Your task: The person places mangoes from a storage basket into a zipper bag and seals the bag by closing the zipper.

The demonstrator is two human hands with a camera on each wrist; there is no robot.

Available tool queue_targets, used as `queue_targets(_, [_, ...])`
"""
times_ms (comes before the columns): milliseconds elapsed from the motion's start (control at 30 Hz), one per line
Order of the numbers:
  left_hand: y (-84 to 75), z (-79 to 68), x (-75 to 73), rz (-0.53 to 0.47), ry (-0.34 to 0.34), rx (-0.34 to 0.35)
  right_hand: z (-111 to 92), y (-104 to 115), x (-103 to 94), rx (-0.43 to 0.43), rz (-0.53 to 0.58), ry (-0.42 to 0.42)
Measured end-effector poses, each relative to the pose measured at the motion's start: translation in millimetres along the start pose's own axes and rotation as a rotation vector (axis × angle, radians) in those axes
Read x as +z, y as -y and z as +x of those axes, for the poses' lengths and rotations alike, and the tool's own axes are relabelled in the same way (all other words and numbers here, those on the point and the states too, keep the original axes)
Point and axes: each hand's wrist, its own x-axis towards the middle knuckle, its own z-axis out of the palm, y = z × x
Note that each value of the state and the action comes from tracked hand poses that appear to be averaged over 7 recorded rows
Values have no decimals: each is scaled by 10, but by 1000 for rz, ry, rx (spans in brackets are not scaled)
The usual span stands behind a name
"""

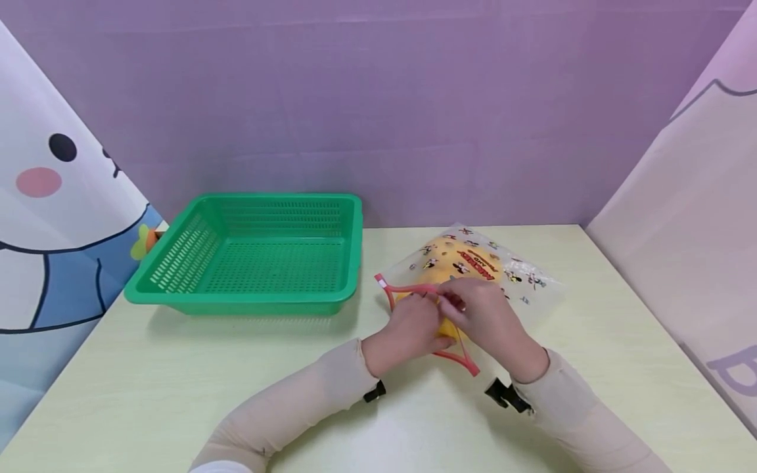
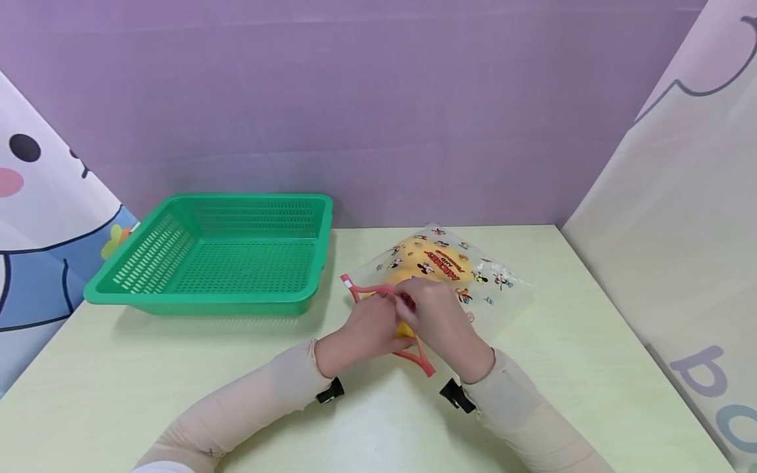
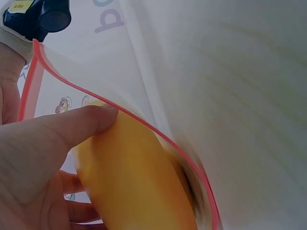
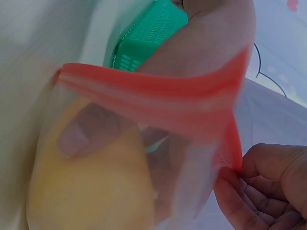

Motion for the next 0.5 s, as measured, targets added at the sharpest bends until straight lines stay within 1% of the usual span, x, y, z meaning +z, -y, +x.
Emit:
queue_targets(300, [-7, 31, 8, -19, 32, -27, 8, 15, -1, -12, -7, -8])
queue_targets(500, [-14, 56, 10, -42, 35, -43, 12, 17, -2, -11, -13, -7])
